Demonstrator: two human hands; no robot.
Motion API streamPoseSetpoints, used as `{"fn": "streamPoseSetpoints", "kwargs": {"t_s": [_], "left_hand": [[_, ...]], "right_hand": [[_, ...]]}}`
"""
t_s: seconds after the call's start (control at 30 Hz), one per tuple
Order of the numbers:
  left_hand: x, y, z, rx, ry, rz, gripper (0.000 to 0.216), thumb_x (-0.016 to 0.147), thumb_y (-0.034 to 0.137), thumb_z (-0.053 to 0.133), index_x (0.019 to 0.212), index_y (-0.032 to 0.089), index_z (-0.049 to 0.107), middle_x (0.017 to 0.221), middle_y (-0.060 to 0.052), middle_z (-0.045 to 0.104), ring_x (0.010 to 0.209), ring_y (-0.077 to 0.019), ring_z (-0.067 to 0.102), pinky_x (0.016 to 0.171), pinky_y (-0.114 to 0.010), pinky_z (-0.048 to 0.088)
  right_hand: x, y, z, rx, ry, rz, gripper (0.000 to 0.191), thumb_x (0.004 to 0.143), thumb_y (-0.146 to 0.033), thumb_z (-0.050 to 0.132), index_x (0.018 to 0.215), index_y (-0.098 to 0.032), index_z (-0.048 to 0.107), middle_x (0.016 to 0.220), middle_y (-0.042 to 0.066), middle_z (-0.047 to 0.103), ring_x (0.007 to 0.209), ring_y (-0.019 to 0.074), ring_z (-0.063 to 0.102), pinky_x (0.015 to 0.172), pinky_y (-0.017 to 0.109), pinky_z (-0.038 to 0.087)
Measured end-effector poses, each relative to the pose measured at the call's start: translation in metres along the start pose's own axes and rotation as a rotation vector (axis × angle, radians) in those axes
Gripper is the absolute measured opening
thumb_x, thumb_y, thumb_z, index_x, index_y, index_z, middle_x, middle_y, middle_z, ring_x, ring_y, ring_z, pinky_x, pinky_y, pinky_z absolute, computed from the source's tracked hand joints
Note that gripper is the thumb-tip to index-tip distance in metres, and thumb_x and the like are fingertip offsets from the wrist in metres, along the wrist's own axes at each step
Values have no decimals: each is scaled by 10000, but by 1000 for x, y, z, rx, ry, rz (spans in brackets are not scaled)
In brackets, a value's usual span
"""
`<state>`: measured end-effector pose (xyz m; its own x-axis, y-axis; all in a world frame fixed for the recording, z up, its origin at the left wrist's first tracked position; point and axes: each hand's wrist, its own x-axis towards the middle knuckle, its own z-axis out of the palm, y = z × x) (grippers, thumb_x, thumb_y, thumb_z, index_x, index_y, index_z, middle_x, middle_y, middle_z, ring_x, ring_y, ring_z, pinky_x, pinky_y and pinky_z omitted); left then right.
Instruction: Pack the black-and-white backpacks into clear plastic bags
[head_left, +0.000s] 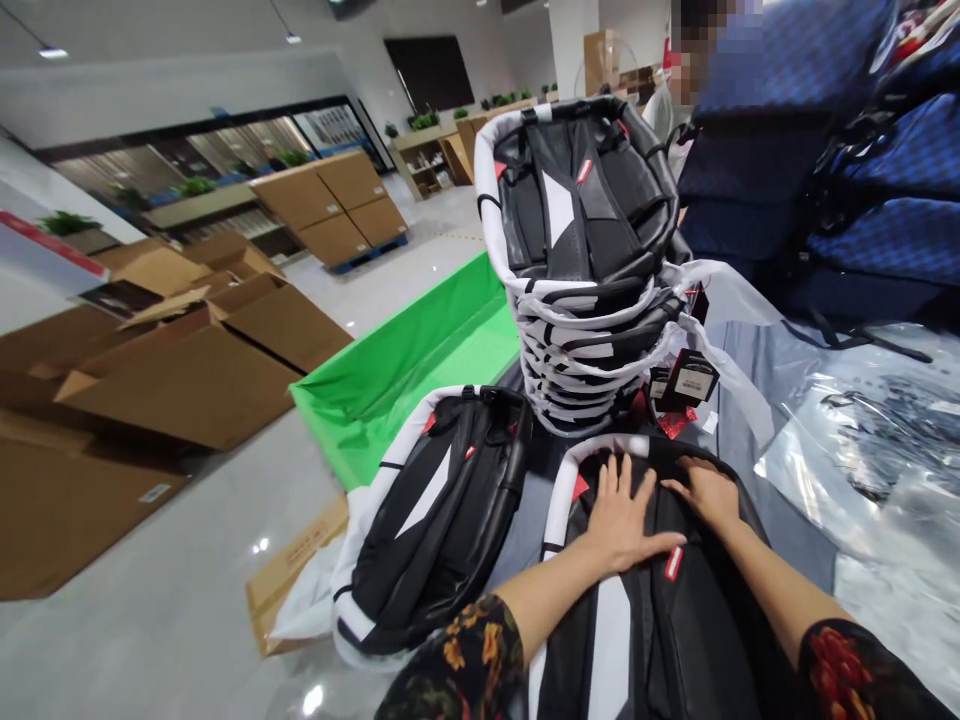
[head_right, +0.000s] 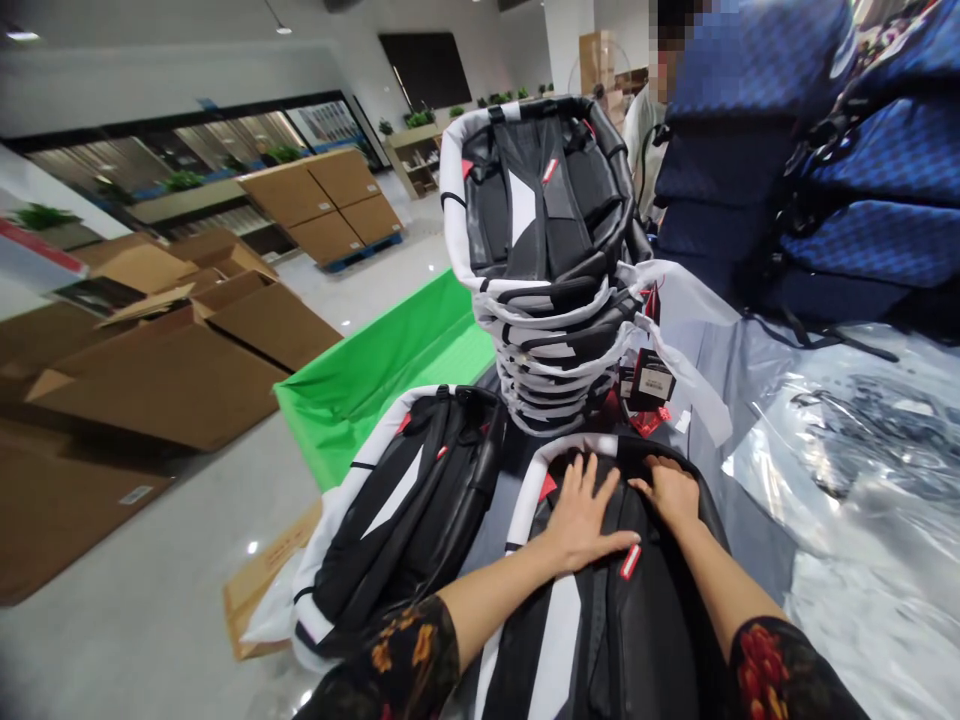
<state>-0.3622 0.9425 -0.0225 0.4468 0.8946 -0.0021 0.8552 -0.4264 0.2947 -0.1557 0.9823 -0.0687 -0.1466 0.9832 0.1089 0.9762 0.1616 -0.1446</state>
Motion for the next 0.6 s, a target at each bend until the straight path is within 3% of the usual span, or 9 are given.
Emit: {"fn": "streamPoseSetpoints", "kwargs": {"t_s": [0.03, 0.13, 0.23, 0.3, 0.37, 0.43, 0.53, 0.6], "left_hand": [[-6, 6, 5, -31, -19, 34, 943, 851, 840, 438, 1596, 278, 299, 1656, -205, 237, 1528, -476, 160, 1172, -689, 254], [-7, 13, 20, -86, -73, 37, 806, 881, 819, 412, 1554, 378, 371, 1685, -160, 165, 1547, -462, 83, 1179, -724, 186], [1, 10, 27, -132, -36, 11, 789, 875, 820, 427, 1548, 413, 365, 1694, -147, 119, 1554, -446, 49, 1194, -719, 149], [1, 8, 30, -157, -4, 8, 779, 878, 819, 421, 1552, 434, 342, 1699, -130, 103, 1554, -446, 48, 1193, -724, 146], [-1, 6, 34, -170, 29, 9, 775, 882, 812, 425, 1557, 446, 318, 1705, -114, 77, 1554, -445, 52, 1194, -721, 156], [-4, 5, 41, -174, 61, 14, 775, 889, 800, 433, 1565, 446, 296, 1708, -114, 40, 1556, -439, 52, 1197, -710, 168], [-4, 3, 50, -153, 87, 37, 764, 910, 775, 426, 1575, 428, 280, 1704, -138, -15, 1556, -440, 48, 1192, -705, 175], [-2, 3, 52, -131, 80, 48, 759, 916, 769, 422, 1576, 419, 285, 1701, -151, -29, 1553, -450, 50, 1183, -713, 174]], "right_hand": [[-4, -4, 1, -3, 5, 8, 309, 982, -422, 537, 1127, -182, 669, 1020, 155, 708, 956, 310, 681, 750, 396, 544], [-16, -8, -6, 6, 20, -16, 339, 984, -246, 468, 1256, -109, 618, 1190, 231, 655, 1138, 334, 626, 916, 443, 528], [-15, 7, -29, 21, 17, -88, 437, 939, -105, 425, 1345, -155, 580, 1365, 185, 594, 1264, 284, 563, 1052, 409, 472], [0, 25, -46, -8, -62, -98, 499, 926, -101, 448, 1412, -181, 528, 1407, 165, 570, 1263, 284, 564, 1039, 410, 478], [27, 42, -54, -43, -188, -88, 496, 897, -134, 548, 1390, -175, 542, 1323, 162, 624, 1181, 290, 614, 945, 379, 515], [57, 55, -52, -59, -297, -86, 452, 797, -140, 695, 1243, -172, 633, 1136, 128, 703, 1049, 280, 672, 832, 325, 525], [88, 65, -40, -71, -376, -100, 433, 648, -137, 825, 1054, -190, 686, 957, 74, 728, 936, 275, 696, 745, 296, 496], [91, 63, -35, -87, -386, -109, 424, 649, -164, 832, 1043, -200, 680, 934, 66, 724, 919, 280, 695, 730, 306, 486]]}}
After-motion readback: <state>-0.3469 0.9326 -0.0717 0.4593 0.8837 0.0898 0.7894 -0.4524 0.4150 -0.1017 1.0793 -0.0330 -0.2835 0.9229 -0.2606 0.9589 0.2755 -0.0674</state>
